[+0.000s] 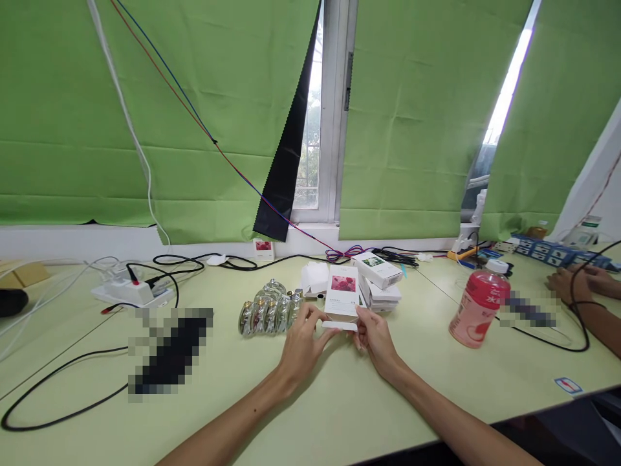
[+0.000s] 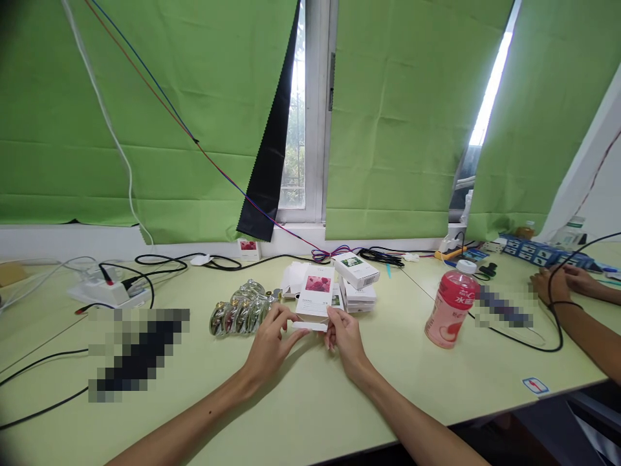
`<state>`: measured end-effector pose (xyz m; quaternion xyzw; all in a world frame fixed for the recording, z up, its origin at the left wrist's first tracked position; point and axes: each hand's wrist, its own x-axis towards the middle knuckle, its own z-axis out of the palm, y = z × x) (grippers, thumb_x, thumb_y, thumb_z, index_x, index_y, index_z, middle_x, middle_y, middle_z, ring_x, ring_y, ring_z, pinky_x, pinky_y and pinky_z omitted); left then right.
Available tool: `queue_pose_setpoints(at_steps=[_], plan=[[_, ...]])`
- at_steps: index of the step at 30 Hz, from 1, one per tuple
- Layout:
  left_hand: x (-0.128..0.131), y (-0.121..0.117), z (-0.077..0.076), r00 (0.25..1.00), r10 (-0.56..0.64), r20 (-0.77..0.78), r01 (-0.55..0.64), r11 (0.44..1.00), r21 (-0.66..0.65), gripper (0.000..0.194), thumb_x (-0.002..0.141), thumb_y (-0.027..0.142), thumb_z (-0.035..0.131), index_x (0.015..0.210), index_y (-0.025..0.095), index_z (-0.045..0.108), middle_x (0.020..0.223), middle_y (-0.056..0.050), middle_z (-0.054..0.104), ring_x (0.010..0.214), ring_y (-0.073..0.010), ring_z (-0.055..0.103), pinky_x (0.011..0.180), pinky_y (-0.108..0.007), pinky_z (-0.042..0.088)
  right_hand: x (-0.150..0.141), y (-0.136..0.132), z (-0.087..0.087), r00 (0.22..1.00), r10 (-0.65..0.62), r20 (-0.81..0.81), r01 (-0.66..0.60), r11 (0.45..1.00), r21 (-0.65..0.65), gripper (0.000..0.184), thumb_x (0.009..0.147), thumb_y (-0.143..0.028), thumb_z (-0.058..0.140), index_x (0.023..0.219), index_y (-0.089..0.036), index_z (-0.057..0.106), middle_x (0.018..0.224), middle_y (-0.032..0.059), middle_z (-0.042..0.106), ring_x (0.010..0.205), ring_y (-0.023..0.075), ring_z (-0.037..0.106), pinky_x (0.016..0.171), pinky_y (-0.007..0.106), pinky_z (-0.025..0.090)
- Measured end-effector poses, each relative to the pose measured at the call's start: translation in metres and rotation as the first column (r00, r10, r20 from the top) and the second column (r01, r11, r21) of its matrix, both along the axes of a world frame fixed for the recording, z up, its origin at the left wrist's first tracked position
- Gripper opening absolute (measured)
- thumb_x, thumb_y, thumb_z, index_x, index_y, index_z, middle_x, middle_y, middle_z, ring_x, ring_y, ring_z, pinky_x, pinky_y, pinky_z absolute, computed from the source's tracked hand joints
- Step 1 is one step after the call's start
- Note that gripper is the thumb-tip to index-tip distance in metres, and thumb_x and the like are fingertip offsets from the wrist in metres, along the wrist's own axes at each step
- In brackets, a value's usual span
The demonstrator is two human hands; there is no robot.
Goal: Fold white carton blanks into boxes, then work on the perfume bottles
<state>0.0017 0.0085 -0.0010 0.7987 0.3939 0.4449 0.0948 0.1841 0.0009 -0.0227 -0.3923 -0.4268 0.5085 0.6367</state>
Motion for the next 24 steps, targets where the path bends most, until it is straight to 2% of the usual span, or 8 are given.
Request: queue_pose_setpoints(at_steps=[7, 15, 24], plan=[[-0.0002, 0.0018, -0.0041, 0.999, -0.031, 0.044, 0.031, 1.000, -0.005, 0.012, 0.091, 0.031, 0.064, 0.093, 0.022, 0.057, 0.096, -0.001, 0.056, 0.077, -0.0150, 0.055, 0.065, -0.026, 0.045, -0.0004, -0.0006, 0.0011, 1.000, 0.015, 0.027, -0.015, 1.000, -0.002, 0.050, 0.082, -0.064, 0.067, 0.074, -0.015, 0.059, 0.054, -0.0025, 0.055, 0.036, 0.0059, 0.046, 0.034, 0.017, 0.031], [0.0016, 0.0026, -0.0051, 0.996, -0.028, 0.087, 0.023, 0.998, 0.059, 0.016, 0.093, 0.034, 0.062, 0.088, 0.021, 0.054, 0.086, 0.001, 0.055, 0.069, -0.0126, 0.052, 0.061, -0.025, 0.044, -0.0025, -0.0053, 0.0056, 0.995, 0.051, 0.085, -0.053, 0.998, 0.018, 0.049, 0.084, -0.063, 0.065, 0.077, -0.015, 0.061, 0.060, 0.0000, 0.061, 0.038, 0.0064, 0.048, 0.034, 0.017, 0.033], [0.0019, 0.0020, -0.0044, 0.994, -0.031, 0.108, 0.027, 0.999, 0.040, 0.015, 0.094, 0.034, 0.061, 0.091, 0.021, 0.054, 0.089, 0.000, 0.055, 0.070, -0.0114, 0.054, 0.060, -0.023, 0.047, -0.0027, -0.0043, 0.0047, 0.994, 0.056, 0.098, -0.059, 0.998, 0.028, 0.050, 0.083, -0.065, 0.066, 0.077, -0.015, 0.061, 0.060, 0.0004, 0.062, 0.038, 0.0063, 0.049, 0.034, 0.017, 0.035]])
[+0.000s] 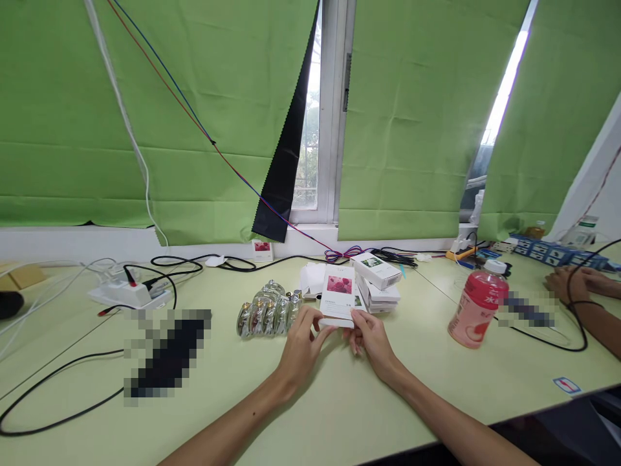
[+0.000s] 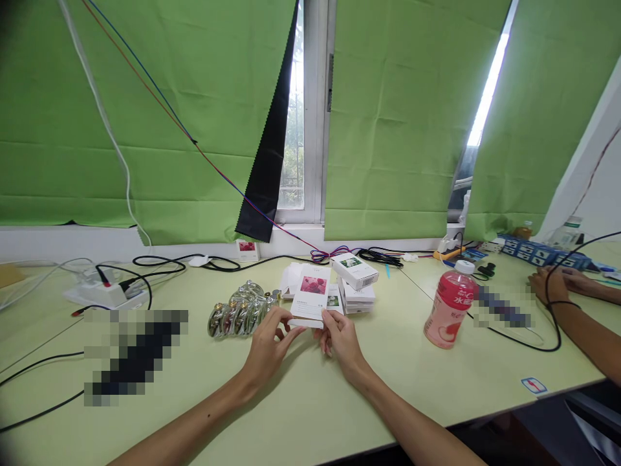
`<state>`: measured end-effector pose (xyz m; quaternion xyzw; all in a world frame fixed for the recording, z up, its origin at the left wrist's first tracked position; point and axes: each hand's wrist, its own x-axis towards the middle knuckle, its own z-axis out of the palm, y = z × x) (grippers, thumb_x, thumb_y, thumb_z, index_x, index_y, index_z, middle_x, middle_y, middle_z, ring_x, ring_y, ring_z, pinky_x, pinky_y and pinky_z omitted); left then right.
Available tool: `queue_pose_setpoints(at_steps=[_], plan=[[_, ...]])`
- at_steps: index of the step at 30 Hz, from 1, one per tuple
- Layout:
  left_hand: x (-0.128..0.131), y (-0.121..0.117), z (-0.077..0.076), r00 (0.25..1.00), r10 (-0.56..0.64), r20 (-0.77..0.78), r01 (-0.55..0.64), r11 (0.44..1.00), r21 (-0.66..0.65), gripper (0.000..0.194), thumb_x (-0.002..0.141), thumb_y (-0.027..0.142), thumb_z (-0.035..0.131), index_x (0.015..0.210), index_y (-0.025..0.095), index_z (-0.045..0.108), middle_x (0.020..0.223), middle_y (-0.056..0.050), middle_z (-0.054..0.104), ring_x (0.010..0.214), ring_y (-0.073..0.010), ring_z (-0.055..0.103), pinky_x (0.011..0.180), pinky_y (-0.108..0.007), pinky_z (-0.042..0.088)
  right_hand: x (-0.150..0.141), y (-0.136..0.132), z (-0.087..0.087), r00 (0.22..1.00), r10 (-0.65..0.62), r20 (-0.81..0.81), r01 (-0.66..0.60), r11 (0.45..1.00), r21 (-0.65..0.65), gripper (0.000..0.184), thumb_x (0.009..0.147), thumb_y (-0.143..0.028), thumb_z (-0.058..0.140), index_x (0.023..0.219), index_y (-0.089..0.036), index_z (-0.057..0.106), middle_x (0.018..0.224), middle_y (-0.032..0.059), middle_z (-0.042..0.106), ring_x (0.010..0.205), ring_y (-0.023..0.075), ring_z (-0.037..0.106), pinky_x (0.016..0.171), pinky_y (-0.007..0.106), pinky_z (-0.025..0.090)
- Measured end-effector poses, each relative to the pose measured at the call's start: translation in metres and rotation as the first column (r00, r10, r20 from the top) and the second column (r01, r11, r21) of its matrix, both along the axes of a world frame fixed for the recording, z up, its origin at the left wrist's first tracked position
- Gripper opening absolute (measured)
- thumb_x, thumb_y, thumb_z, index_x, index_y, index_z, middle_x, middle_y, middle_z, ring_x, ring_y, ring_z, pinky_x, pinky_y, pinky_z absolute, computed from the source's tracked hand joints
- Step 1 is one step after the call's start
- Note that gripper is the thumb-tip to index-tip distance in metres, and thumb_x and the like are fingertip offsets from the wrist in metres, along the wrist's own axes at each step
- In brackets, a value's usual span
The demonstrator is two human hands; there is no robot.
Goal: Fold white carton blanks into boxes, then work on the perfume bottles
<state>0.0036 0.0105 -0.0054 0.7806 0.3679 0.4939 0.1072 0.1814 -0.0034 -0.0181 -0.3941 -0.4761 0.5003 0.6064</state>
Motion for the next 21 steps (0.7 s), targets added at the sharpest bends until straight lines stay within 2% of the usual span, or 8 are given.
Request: queue_pose_setpoints(at_steps=[8, 21], plan=[[-0.0002, 0.0016, -0.0037, 1.000, 0.000, 0.008, 0.000, 1.000, -0.003, 0.015, 0.094, 0.035, 0.061, 0.097, 0.021, 0.054, 0.092, -0.001, 0.056, 0.077, -0.0135, 0.058, 0.060, -0.024, 0.049, -0.0014, -0.0023, 0.0015, 1.000, 0.001, -0.006, -0.001, 1.000, -0.002, 0.051, 0.080, -0.066, 0.067, 0.078, -0.015, 0.062, 0.058, -0.0008, 0.061, 0.037, 0.0066, 0.048, 0.033, 0.017, 0.035], [0.0002, -0.0010, -0.0002, 0.999, 0.017, 0.049, -0.019, 0.999, 0.047, 0.017, 0.092, 0.033, 0.063, 0.102, 0.022, 0.055, 0.089, 0.000, 0.057, 0.075, -0.0128, 0.057, 0.059, -0.023, 0.049, -0.0007, -0.0008, -0.0003, 1.000, -0.002, 0.024, 0.001, 1.000, 0.015, 0.049, 0.080, -0.064, 0.068, 0.083, -0.015, 0.064, 0.059, -0.0008, 0.063, 0.036, 0.0065, 0.047, 0.033, 0.018, 0.035]])
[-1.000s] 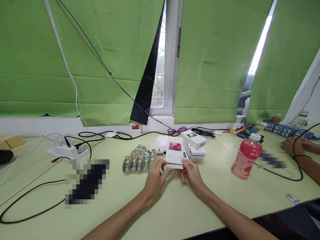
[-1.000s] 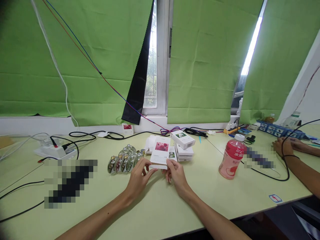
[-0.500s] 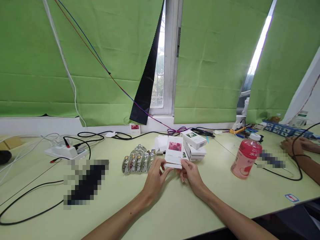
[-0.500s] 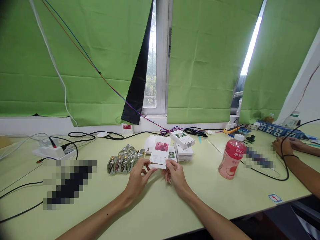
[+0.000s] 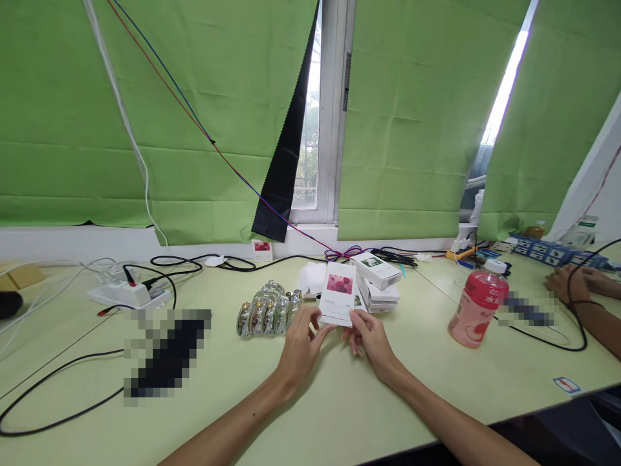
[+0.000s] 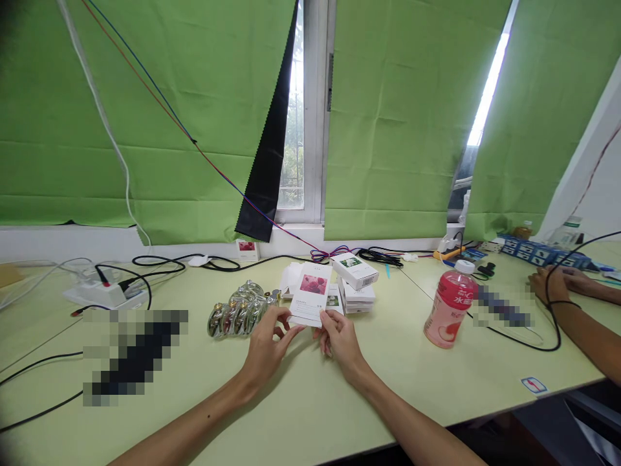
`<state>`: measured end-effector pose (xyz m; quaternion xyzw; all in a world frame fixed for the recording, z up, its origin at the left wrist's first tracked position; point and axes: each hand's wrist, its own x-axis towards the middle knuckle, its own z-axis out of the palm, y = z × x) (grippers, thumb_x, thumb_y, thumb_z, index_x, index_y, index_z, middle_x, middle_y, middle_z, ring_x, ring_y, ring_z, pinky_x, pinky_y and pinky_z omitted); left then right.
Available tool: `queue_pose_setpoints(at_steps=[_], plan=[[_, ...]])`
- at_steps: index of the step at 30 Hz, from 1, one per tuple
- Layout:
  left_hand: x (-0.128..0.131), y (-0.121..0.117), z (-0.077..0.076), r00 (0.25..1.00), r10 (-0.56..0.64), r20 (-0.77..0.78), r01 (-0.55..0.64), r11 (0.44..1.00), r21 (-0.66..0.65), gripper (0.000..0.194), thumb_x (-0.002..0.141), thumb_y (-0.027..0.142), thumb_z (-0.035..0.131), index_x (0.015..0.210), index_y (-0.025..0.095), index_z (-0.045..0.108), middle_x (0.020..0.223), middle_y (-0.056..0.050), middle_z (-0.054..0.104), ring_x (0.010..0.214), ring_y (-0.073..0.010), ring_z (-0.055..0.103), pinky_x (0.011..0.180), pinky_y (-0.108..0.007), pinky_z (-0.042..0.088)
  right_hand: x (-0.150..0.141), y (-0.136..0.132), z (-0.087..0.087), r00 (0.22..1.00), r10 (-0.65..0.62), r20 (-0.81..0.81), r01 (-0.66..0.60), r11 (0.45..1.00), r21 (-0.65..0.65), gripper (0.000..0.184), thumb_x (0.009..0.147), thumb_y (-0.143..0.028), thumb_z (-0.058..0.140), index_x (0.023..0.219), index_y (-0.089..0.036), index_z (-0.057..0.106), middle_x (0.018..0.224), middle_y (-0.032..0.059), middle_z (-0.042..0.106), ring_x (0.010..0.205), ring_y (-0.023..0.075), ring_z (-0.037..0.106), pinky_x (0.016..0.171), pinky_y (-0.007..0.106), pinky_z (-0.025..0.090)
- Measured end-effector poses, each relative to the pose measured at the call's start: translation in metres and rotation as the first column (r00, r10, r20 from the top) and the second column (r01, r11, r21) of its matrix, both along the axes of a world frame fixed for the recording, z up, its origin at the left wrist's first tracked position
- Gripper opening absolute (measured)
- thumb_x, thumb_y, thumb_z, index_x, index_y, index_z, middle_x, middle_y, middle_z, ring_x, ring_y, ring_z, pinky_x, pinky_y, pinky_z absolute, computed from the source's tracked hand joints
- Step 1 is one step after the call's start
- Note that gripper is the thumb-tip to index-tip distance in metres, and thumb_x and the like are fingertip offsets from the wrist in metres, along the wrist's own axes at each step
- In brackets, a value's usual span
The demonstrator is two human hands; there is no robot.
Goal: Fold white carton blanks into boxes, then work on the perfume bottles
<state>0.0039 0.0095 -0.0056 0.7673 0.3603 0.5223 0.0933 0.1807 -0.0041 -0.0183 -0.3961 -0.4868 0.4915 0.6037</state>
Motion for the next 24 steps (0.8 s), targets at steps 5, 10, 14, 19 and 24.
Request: queue_pose_setpoints(at_steps=[5, 10, 14, 19, 24], plan=[[0.0006, 0.0009, -0.0004, 1.000, 0.010, 0.007, -0.010, 1.000, 0.009, 0.020, 0.092, 0.033, 0.063, 0.107, 0.022, 0.054, 0.092, -0.001, 0.057, 0.077, -0.0128, 0.057, 0.060, -0.023, 0.050, -0.0002, -0.0015, 0.0013, 1.000, 0.004, 0.012, -0.005, 1.000, 0.019, 0.049, 0.082, -0.064, 0.068, 0.084, -0.015, 0.064, 0.059, -0.0009, 0.062, 0.036, 0.0069, 0.048, 0.034, 0.018, 0.035], [0.0007, 0.0007, 0.0007, 1.000, 0.002, 0.021, -0.002, 1.000, 0.010, 0.023, 0.091, 0.031, 0.064, 0.110, 0.023, 0.054, 0.096, -0.002, 0.056, 0.080, -0.0139, 0.058, 0.060, -0.023, 0.051, -0.0007, -0.0023, 0.0033, 1.000, 0.002, 0.017, -0.002, 1.000, 0.026, 0.050, 0.080, -0.065, 0.068, 0.082, -0.016, 0.064, 0.060, -0.0008, 0.062, 0.036, 0.0074, 0.047, 0.034, 0.019, 0.035], [0.0012, -0.0006, 0.0027, 0.999, -0.003, 0.051, 0.004, 1.000, -0.024, 0.026, 0.090, 0.031, 0.066, 0.112, 0.024, 0.054, 0.105, -0.005, 0.054, 0.082, -0.0146, 0.060, 0.059, -0.023, 0.053, -0.0008, -0.0028, 0.0042, 1.000, 0.015, 0.014, -0.016, 1.000, 0.024, 0.050, 0.080, -0.066, 0.067, 0.082, -0.016, 0.063, 0.061, -0.0006, 0.062, 0.036, 0.0077, 0.047, 0.034, 0.020, 0.035], [0.0022, 0.0000, 0.0025, 0.996, -0.017, 0.088, 0.027, 0.994, -0.106, 0.032, 0.089, 0.035, 0.066, 0.117, 0.026, 0.054, 0.113, -0.006, 0.054, 0.081, -0.0147, 0.062, 0.061, -0.027, 0.055, -0.0007, -0.0033, 0.0048, 0.999, 0.028, 0.026, -0.029, 0.999, 0.030, 0.051, 0.081, -0.067, 0.065, 0.079, -0.016, 0.063, 0.062, 0.0000, 0.062, 0.037, 0.0085, 0.048, 0.035, 0.021, 0.035], [0.0018, 0.0015, 0.0029, 0.988, -0.065, 0.139, 0.091, 0.978, -0.189, 0.047, 0.088, 0.037, 0.067, 0.131, 0.029, 0.050, 0.118, -0.007, 0.054, 0.085, -0.0149, 0.063, 0.067, -0.028, 0.058, 0.0000, -0.0028, 0.0036, 0.998, 0.050, 0.024, -0.051, 0.998, 0.038, 0.050, 0.082, -0.066, 0.064, 0.077, -0.017, 0.061, 0.063, -0.0003, 0.062, 0.037, 0.0086, 0.049, 0.036, 0.022, 0.036]])
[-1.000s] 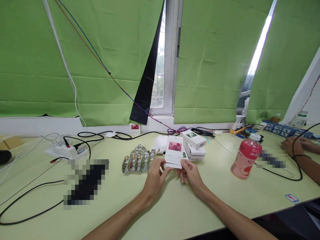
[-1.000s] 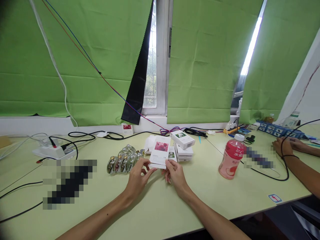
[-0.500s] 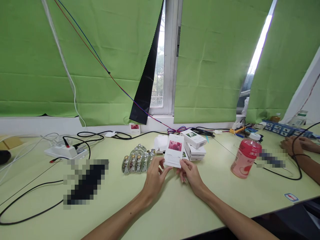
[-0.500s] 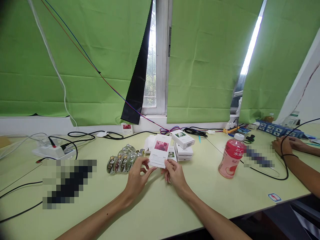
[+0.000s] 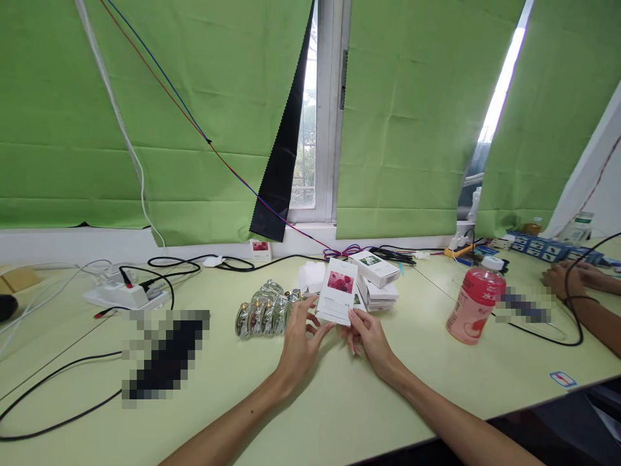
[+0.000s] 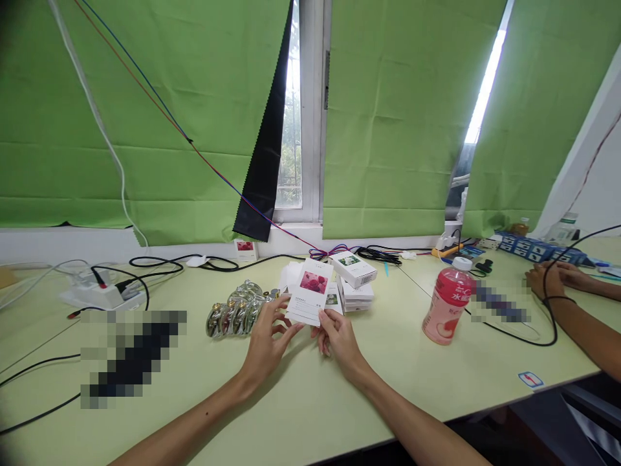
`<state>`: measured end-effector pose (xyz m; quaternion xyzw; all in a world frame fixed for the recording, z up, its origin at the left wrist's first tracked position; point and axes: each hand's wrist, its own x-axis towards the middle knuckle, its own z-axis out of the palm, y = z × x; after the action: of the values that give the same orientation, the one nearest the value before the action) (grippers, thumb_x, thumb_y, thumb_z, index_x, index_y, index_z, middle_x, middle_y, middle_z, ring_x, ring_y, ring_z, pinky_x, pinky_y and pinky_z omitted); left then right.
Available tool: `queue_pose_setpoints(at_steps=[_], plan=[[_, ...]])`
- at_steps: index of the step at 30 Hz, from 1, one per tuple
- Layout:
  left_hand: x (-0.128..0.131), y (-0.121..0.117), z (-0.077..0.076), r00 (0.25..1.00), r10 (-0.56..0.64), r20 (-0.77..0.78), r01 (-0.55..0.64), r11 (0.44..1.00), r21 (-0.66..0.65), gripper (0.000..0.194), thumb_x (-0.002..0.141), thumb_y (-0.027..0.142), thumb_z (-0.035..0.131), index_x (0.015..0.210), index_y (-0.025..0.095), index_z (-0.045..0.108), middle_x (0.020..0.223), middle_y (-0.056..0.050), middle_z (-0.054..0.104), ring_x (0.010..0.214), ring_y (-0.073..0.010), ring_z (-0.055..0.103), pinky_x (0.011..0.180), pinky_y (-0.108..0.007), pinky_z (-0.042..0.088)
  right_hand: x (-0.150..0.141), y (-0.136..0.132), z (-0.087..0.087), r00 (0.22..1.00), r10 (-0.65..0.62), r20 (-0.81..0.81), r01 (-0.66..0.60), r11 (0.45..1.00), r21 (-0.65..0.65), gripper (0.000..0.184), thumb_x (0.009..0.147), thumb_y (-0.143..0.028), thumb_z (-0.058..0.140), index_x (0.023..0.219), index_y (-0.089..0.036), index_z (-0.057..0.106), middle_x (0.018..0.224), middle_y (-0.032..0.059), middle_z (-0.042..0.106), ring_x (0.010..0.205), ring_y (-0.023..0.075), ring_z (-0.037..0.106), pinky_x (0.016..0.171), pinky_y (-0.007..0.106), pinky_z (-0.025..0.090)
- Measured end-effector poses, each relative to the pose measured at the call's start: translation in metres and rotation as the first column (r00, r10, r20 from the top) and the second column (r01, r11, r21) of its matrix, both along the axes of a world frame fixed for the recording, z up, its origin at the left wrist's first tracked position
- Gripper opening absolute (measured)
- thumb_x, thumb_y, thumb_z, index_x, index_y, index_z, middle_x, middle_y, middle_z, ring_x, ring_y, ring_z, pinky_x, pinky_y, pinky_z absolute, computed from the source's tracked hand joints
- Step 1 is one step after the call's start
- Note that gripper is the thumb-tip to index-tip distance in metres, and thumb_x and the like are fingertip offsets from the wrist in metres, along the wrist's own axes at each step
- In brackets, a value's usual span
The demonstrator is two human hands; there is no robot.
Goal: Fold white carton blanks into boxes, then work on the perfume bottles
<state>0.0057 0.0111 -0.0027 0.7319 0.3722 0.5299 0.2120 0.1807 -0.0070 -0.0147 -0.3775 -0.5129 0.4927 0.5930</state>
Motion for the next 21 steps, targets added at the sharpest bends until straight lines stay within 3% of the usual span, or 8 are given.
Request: queue_pose_setpoints(at_steps=[5, 12, 21], plan=[[-0.0013, 0.0009, -0.0001, 0.999, -0.050, 0.013, 0.051, 0.997, -0.064, 0.050, 0.090, 0.042, 0.064, 0.137, 0.032, 0.049, 0.120, -0.007, 0.055, 0.091, -0.0171, 0.064, 0.072, -0.031, 0.060, 0.0007, -0.0012, -0.0009, 1.000, 0.025, 0.012, -0.025, 1.000, 0.014, 0.047, 0.086, -0.063, 0.063, 0.075, -0.017, 0.062, 0.064, -0.0001, 0.062, 0.038, 0.0083, 0.049, 0.037, 0.022, 0.036], [-0.0007, -0.0001, 0.0004, 0.993, -0.113, -0.027, 0.112, 0.993, -0.044, 0.055, 0.093, 0.042, 0.059, 0.146, 0.036, 0.044, 0.128, -0.009, 0.054, 0.107, -0.0211, 0.063, 0.077, -0.032, 0.061, 0.0005, -0.0023, 0.0008, 0.999, 0.050, 0.010, -0.050, 0.999, 0.022, 0.048, 0.086, -0.063, 0.062, 0.076, -0.017, 0.061, 0.059, -0.0029, 0.057, 0.037, 0.0078, 0.049, 0.036, 0.020, 0.036], [-0.0002, -0.0018, 0.0012, 0.993, -0.112, -0.048, 0.112, 0.994, -0.017, 0.050, 0.094, 0.041, 0.058, 0.143, 0.034, 0.049, 0.125, -0.008, 0.056, 0.101, -0.0190, 0.064, 0.075, -0.030, 0.062, 0.0003, -0.0011, -0.0027, 0.997, 0.068, 0.025, -0.068, 0.998, 0.018, 0.048, 0.086, -0.063, 0.062, 0.074, -0.018, 0.056, 0.046, -0.0055, 0.052, 0.032, 0.0078, 0.046, 0.035, 0.019, 0.035]])
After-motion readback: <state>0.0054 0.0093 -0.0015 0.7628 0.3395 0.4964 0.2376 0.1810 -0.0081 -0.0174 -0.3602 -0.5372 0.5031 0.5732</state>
